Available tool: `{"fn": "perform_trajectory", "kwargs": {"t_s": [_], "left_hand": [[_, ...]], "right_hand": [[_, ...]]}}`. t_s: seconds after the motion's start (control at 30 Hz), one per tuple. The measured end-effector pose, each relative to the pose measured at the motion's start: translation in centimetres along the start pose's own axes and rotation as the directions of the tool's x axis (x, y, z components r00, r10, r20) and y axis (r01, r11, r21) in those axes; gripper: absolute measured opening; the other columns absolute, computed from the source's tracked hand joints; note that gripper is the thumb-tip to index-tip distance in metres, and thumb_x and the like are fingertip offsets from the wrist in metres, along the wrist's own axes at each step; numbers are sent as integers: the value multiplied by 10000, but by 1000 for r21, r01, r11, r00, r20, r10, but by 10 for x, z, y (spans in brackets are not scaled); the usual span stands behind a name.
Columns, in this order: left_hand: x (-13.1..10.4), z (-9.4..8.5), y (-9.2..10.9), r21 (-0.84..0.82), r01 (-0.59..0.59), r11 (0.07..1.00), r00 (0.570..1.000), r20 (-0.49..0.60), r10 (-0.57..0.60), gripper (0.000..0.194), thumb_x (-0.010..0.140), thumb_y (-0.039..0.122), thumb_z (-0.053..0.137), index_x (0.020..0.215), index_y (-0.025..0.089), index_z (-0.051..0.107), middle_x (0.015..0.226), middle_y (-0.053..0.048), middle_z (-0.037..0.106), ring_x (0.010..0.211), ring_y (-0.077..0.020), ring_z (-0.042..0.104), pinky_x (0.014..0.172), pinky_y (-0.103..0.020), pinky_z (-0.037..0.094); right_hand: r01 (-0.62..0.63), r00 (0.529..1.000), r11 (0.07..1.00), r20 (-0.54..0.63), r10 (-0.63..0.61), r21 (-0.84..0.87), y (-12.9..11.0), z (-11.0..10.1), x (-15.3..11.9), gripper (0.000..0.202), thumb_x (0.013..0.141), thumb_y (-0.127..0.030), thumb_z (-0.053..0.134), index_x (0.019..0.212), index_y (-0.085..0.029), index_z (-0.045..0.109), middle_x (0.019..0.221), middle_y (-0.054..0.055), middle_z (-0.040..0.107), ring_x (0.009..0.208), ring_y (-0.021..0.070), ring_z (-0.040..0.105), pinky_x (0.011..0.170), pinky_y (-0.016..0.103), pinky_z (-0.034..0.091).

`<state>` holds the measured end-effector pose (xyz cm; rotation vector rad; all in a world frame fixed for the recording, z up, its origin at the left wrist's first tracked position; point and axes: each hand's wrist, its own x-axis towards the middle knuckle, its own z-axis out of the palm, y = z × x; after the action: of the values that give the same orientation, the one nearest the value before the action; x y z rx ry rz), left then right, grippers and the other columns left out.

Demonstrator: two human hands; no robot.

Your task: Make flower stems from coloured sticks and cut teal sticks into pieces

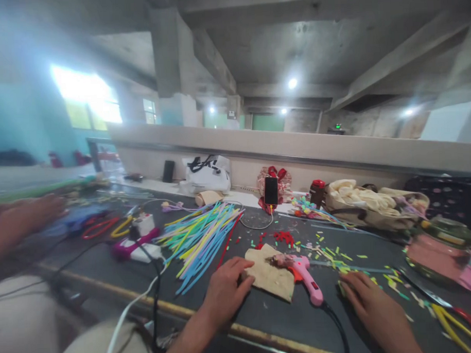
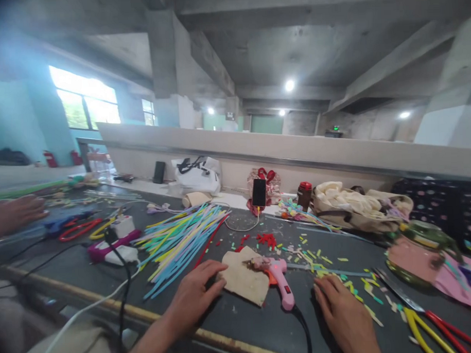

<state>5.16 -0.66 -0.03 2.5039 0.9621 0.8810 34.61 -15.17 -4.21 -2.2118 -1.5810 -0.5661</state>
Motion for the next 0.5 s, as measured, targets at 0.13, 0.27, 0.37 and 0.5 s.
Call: {"fn": "perform_trajectory", "kwargs": {"t_s": [0.13, 0.27, 0.37, 0.5], "left_hand": [[-7, -13, -12, 89, 33, 996, 997, -77, -26, 208, 774, 228, 423, 897, 238, 591, 913, -5, 616, 886, -139, 539, 785, -255, 391], [-2, -36, -35, 364, 140, 921, 988, -114, -105, 222, 792, 235, 394, 880, 233, 598, 912, -23, 614, 887, -172, 520, 779, -293, 377], [9, -49, -53, 591, 215, 778, 976, -98, -195, 244, 792, 270, 384, 900, 203, 593, 920, -67, 600, 888, -206, 509, 763, -322, 372], [20, -50, -66, 631, 271, 727, 958, -107, -265, 284, 777, 328, 393, 831, 140, 599, 840, -119, 591, 826, -252, 532, 668, -346, 399]], "right_hand": [[4, 1000, 998, 21, -5, 61, 6, 4, -3, 314, 804, -427, 337, 885, -257, 588, 963, 17, 593, 800, 157, 600, 638, 239, 483], [4, 999, 996, 33, -8, 89, 6, 4, -1, 328, 788, -446, 345, 859, -256, 603, 952, 26, 601, 805, 168, 600, 672, 258, 483], [-7, 999, 995, 48, 3, 98, 4, 2, 0, 342, 784, -447, 342, 851, -247, 611, 940, 37, 605, 786, 172, 604, 684, 268, 482], [-33, 997, 994, 76, 25, 104, 4, 1, 0, 323, 777, -438, 355, 822, -260, 621, 924, 28, 611, 774, 169, 608, 670, 262, 486]]}}
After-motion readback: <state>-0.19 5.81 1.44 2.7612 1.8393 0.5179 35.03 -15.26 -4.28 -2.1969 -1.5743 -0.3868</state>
